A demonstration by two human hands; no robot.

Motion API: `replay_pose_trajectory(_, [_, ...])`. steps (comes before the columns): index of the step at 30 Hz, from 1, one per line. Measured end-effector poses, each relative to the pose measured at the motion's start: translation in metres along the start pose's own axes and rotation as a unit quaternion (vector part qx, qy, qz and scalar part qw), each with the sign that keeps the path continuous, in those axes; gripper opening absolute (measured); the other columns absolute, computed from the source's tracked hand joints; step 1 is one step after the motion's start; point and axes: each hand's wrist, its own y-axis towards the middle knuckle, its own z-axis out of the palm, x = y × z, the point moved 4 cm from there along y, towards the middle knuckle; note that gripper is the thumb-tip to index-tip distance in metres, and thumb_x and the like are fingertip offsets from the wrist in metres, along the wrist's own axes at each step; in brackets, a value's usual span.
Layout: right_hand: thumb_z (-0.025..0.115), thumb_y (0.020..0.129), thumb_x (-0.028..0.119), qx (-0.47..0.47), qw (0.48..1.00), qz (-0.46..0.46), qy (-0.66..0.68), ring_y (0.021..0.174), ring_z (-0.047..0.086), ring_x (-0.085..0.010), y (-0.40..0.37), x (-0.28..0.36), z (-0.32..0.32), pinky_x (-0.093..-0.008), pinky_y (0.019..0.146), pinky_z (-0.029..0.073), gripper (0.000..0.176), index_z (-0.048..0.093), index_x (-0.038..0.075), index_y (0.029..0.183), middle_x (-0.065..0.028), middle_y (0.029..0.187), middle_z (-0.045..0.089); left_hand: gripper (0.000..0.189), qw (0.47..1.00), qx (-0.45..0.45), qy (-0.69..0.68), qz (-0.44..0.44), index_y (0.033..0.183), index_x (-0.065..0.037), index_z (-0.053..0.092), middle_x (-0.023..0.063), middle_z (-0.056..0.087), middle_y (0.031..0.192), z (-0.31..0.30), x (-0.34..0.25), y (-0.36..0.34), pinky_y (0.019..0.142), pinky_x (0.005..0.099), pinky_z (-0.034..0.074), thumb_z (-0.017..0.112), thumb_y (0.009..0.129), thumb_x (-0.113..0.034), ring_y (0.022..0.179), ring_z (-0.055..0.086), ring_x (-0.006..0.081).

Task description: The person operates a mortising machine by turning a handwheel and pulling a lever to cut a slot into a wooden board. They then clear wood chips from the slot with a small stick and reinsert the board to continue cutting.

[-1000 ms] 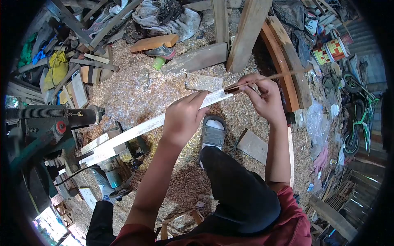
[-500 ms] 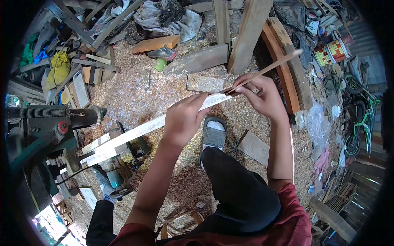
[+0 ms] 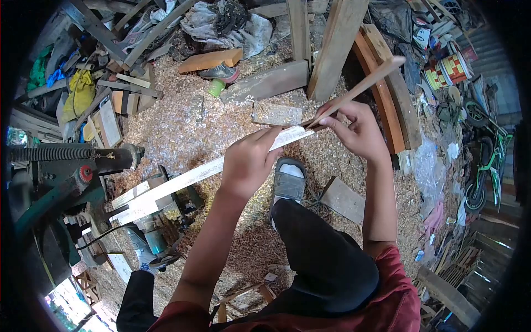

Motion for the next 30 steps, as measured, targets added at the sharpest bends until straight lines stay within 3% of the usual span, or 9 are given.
replay_pose_trajectory(4, [0.077, 0.095, 0.006, -0.032, 0.999, -0.018, -0.013, 0.083, 0.075, -0.0219, 0.0, 0.002, -0.002, -0.0353, 0.075, 0.056, 0.01, 0.076, 0.0, 0.104, -0.0153, 0.087, 0.074, 0.044, 1.0, -0.005, -0.003, 0.004, 0.136, -0.012, 0.072, 0.0109, 0.077, 0.125, 0.0, 0.0, -0.001, 0.089, 0.0441, 0.061, 0.079, 0.092, -0.015, 0.106, 0.075, 0.0352])
replay_pose_trajectory(6, [0.077, 0.095, 0.005, 0.017, 1.0, 0.0, 0.017, 0.086, 0.076, -0.0224, -0.002, 0.002, 0.005, -0.0352, 0.077, 0.056, 0.011, 0.076, 0.0, 0.105, -0.0149, 0.088, 0.075, 0.044, 1.0, 0.0, -0.004, -0.003, 0.135, -0.012, 0.072, 0.0112, 0.077, 0.125, -0.001, -0.001, 0.0, 0.089, 0.0441, 0.061, 0.079, 0.092, -0.015, 0.107, 0.075, 0.0354])
replay_pose_trajectory(10, [0.077, 0.094, 0.007, -0.053, 0.998, -0.023, 0.013, 0.08, 0.073, -0.0228, 0.0, 0.0, -0.005, -0.0352, 0.071, 0.054, 0.012, 0.076, 0.0, 0.104, -0.0136, 0.088, 0.075, 0.042, 1.0, -0.01, -0.006, 0.006, 0.134, -0.01, 0.072, 0.0122, 0.077, 0.125, -0.001, -0.001, -0.001, 0.089, 0.0442, 0.06, 0.079, 0.092, -0.015, 0.107, 0.074, 0.036])
replay_pose_trajectory(12, [0.078, 0.094, 0.007, -0.027, 0.998, -0.015, -0.055, 0.078, 0.071, -0.0225, 0.0, -0.004, -0.007, -0.036, 0.07, 0.053, 0.013, 0.076, 0.001, 0.105, -0.0141, 0.088, 0.074, 0.043, 1.0, -0.016, -0.003, 0.014, 0.133, -0.009, 0.072, 0.0115, 0.076, 0.122, 0.001, 0.001, -0.001, 0.088, 0.0441, 0.061, 0.079, 0.091, -0.015, 0.105, 0.074, 0.0351])
replay_pose_trajectory(16, [0.077, 0.094, 0.005, -0.004, 0.999, -0.004, 0.038, 0.082, 0.071, -0.0257, -0.002, -0.002, -0.001, -0.0377, 0.073, 0.053, 0.013, 0.076, 0.001, 0.105, -0.0159, 0.092, 0.074, 0.043, 1.0, -0.017, -0.003, 0.019, 0.132, -0.008, 0.071, 0.0111, 0.076, 0.119, 0.001, 0.001, 0.0, 0.086, 0.0442, 0.061, 0.079, 0.09, -0.014, 0.101, 0.074, 0.0345])
replay_pose_trajectory(18, [0.078, 0.094, 0.006, -0.05, 0.997, -0.032, 0.042, 0.084, 0.072, -0.0255, -0.004, 0.003, -0.007, -0.0378, 0.075, 0.054, 0.014, 0.076, 0.002, 0.107, -0.0152, 0.094, 0.075, 0.042, 1.0, -0.013, -0.005, 0.011, 0.132, -0.009, 0.072, 0.0118, 0.076, 0.122, 0.0, 0.0, -0.001, 0.088, 0.044, 0.061, 0.08, 0.091, -0.014, 0.104, 0.074, 0.0353])
replay_pose_trajectory(23, [0.077, 0.094, 0.005, -0.015, 0.999, -0.001, -0.047, 0.088, 0.074, -0.0244, -0.007, -0.011, 0.0, -0.0362, 0.079, 0.055, 0.016, 0.077, 0.002, 0.11, -0.0137, 0.098, 0.077, 0.042, 1.0, -0.005, -0.015, -0.005, 0.133, -0.01, 0.073, 0.0126, 0.076, 0.126, 0.0, 0.0, 0.0, 0.09, 0.0438, 0.06, 0.08, 0.092, -0.014, 0.108, 0.074, 0.0362])
replay_pose_trajectory(26, [0.077, 0.094, 0.005, -0.037, 0.997, 0.015, 0.064, 0.087, 0.074, -0.025, -0.01, -0.007, -0.002, -0.0363, 0.078, 0.055, 0.015, 0.077, 0.002, 0.109, -0.0141, 0.095, 0.076, 0.041, 1.0, -0.007, -0.013, -0.003, 0.133, -0.01, 0.073, 0.0125, 0.076, 0.127, 0.0, 0.0, -0.001, 0.09, 0.0437, 0.06, 0.08, 0.092, -0.014, 0.108, 0.074, 0.0361])
replay_pose_trajectory(30, [0.077, 0.094, 0.006, -0.03, 0.995, 0.001, -0.099, 0.082, 0.072, -0.0236, -0.008, -0.008, -0.001, -0.0342, 0.073, 0.054, 0.015, 0.076, 0.002, 0.108, -0.0144, 0.093, 0.075, 0.041, 1.0, 0.0, -0.016, -0.009, 0.133, -0.01, 0.073, 0.012, 0.076, 0.127, -0.001, 0.0, -0.001, 0.09, 0.0434, 0.06, 0.079, 0.093, -0.015, 0.109, 0.074, 0.0357])
